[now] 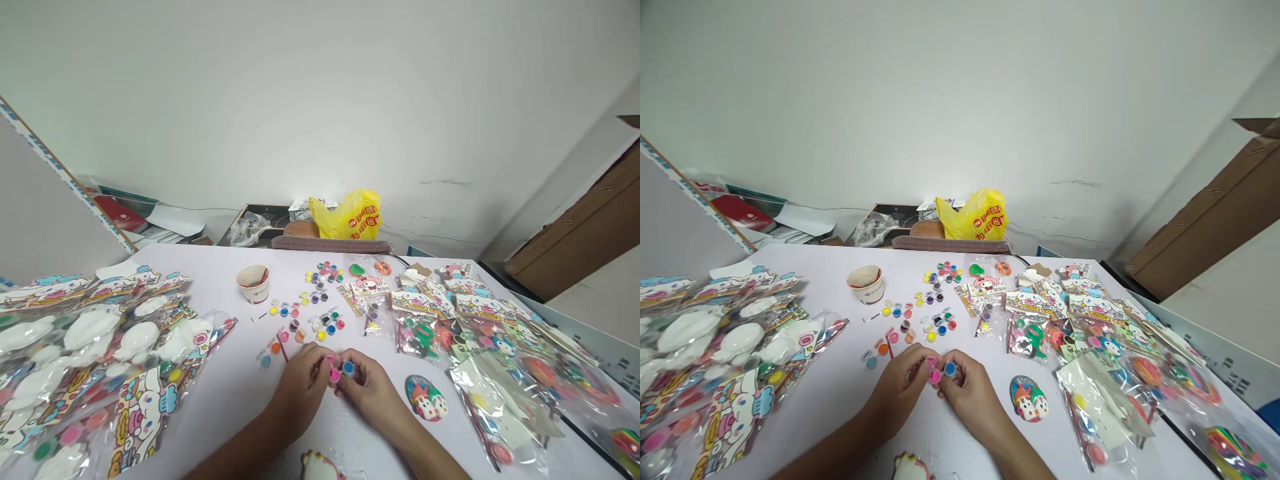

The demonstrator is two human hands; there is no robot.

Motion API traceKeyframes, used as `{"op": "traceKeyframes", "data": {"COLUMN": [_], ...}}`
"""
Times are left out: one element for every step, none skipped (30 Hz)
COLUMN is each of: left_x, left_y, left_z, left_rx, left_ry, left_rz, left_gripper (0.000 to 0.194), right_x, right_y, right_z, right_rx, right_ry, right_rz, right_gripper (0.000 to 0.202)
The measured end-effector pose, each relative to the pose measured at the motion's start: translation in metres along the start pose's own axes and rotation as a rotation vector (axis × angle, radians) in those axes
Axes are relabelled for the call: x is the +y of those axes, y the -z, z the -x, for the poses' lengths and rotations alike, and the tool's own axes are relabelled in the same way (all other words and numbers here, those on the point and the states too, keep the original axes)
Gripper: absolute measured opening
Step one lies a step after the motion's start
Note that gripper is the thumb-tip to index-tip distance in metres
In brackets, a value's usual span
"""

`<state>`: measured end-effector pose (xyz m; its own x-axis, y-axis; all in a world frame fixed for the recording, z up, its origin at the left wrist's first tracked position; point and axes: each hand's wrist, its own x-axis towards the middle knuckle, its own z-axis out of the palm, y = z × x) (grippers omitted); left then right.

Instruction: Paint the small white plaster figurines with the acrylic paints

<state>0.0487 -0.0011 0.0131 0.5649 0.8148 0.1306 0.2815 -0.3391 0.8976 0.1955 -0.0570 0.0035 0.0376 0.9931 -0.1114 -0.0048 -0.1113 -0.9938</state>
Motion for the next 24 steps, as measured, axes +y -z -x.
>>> {"op": "traceKeyframes", "data": {"left_x": [-0.001,-0.001,-0.002,-0.003,-0.004,-0.005,-0.005,-0.006,-0.007,-0.007,-0.007,-0.008,-0.008,-0.008,-0.008,-0.008,-0.008,-0.008,-0.008,-0.007,-0.007,-0.007,-0.006,-0.006], "left_y": [0.000,0.001,0.001,0.001,0.001,0.001,0.001,0.001,0.001,0.000,0.000,-0.001,-0.001,-0.001,-0.001,-0.001,-0.001,-0.001,-0.001,0.000,0.000,0.000,0.000,0.001], "left_z": [-0.001,-0.001,-0.002,-0.003,-0.003,-0.003,-0.004,-0.004,-0.003,-0.003,-0.003,-0.003,-0.003,-0.003,-0.003,-0.003,-0.003,-0.002,-0.002,-0.002,-0.002,-0.002,-0.002,-0.002], "left_rx": [0.001,0.002,0.004,0.006,0.008,0.009,0.011,0.011,0.012,0.012,0.011,0.011,0.009,0.008,0.007,0.006,0.005,0.006,0.007,0.010,0.014,0.018,0.021,0.024], "left_ry": [0.010,0.018,0.025,0.034,0.045,0.058,0.071,0.083,0.096,0.109,0.120,0.129,0.136,0.141,0.146,0.148,0.150,0.151,0.152,0.151,0.150,0.147,0.145,0.143], "left_rz": [0.014,0.024,0.032,0.043,0.055,0.069,0.083,0.098,0.113,0.128,0.142,0.154,0.165,0.175,0.183,0.189,0.193,0.196,0.198,0.200,0.201,0.201,0.202,0.203], "left_gripper": [0.026,0.025,0.025,0.024,0.024,0.024,0.024,0.024,0.023,0.022,0.022,0.021,0.021,0.021,0.021,0.021,0.021,0.021,0.021,0.021,0.021,0.021,0.022,0.022], "right_x": [0.000,0.000,0.001,0.001,0.001,0.002,0.002,0.002,0.003,0.003,0.003,0.003,0.003,0.003,0.003,0.002,0.002,0.001,0.000,-0.001,-0.002,-0.003,-0.004,-0.005], "right_y": [0.000,0.000,0.001,0.001,0.001,0.002,0.002,0.003,0.004,0.005,0.005,0.006,0.007,0.008,0.009,0.010,0.011,0.011,0.012,0.012,0.012,0.012,0.011,0.011], "right_z": [0.000,0.000,0.000,0.000,0.000,0.000,0.000,0.000,-0.001,0.000,0.000,0.000,0.000,0.000,0.001,0.001,0.002,0.002,0.003,0.003,0.003,0.003,0.003,0.003], "right_rx": [-0.009,-0.014,-0.016,-0.015,-0.014,-0.006,0.002,0.010,0.018,0.024,0.029,0.031,0.033,0.037,0.040,0.043,0.044,0.044,0.047,0.053,0.061,0.070,0.076,0.080], "right_ry": [-0.004,-0.007,-0.009,-0.011,-0.010,-0.003,0.006,0.015,0.022,0.023,0.021,0.014,0.008,0.006,0.006,0.009,0.014,0.017,0.021,0.025,0.032,0.043,0.055,0.067], "right_rz": [-0.040,-0.075,-0.106,-0.129,-0.143,-0.150,-0.147,-0.135,-0.115,-0.090,-0.061,-0.029,0.002,0.029,0.053,0.072,0.088,0.104,0.120,0.139,0.158,0.178,0.192,0.201], "right_gripper": [0.016,0.017,0.020,0.023,0.025,0.028,0.029,0.029,0.029,0.027,0.026,0.024,0.023,0.023,0.023,0.022,0.022,0.021,0.021,0.021,0.021,0.021,0.021,0.020]}}
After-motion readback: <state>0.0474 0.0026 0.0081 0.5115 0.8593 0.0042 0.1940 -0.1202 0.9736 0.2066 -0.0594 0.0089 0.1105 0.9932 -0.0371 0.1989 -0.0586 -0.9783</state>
